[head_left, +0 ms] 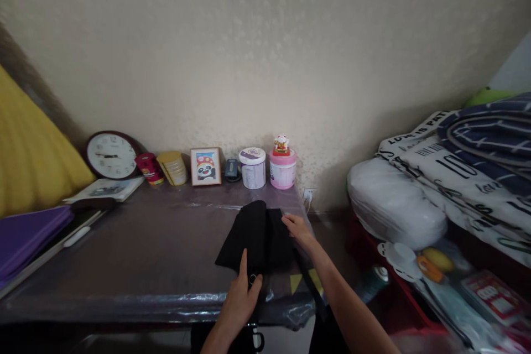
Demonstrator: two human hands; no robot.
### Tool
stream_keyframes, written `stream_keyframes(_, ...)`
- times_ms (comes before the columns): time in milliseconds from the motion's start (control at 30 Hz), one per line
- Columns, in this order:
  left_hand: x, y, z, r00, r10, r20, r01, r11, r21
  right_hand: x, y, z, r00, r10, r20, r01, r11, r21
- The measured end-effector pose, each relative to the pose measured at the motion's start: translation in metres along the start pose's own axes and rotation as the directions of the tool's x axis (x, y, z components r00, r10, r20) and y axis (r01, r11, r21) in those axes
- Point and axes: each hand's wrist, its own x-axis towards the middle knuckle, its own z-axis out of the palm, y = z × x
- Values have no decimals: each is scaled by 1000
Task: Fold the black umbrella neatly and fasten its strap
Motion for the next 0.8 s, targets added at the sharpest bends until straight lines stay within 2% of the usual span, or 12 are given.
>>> stream_keyframes(200,2,-5,1,998,55,-11,-56,996,-75,-15,-24,4,989,37,143,-58,988,144)
stream_keyframes(333,2,-6,0,999,52,-2,-51,993,-107,-20,-42,7,976,49,212,-86,981,172)
stream_keyframes(500,2,-3,-1,998,63,3,-62,989,-131,-22,-56,9,962,15,272,-58,987,152)
stream_keyframes(633,2,-2,0,998,69,0,-68,991,-111,-20,-55,8,969,15,248,-40,994,97)
stream_keyframes(800,2,-4,0,998,65,-2,-64,993,-98,-20,-44,6,991,11,133,-12,1000,8)
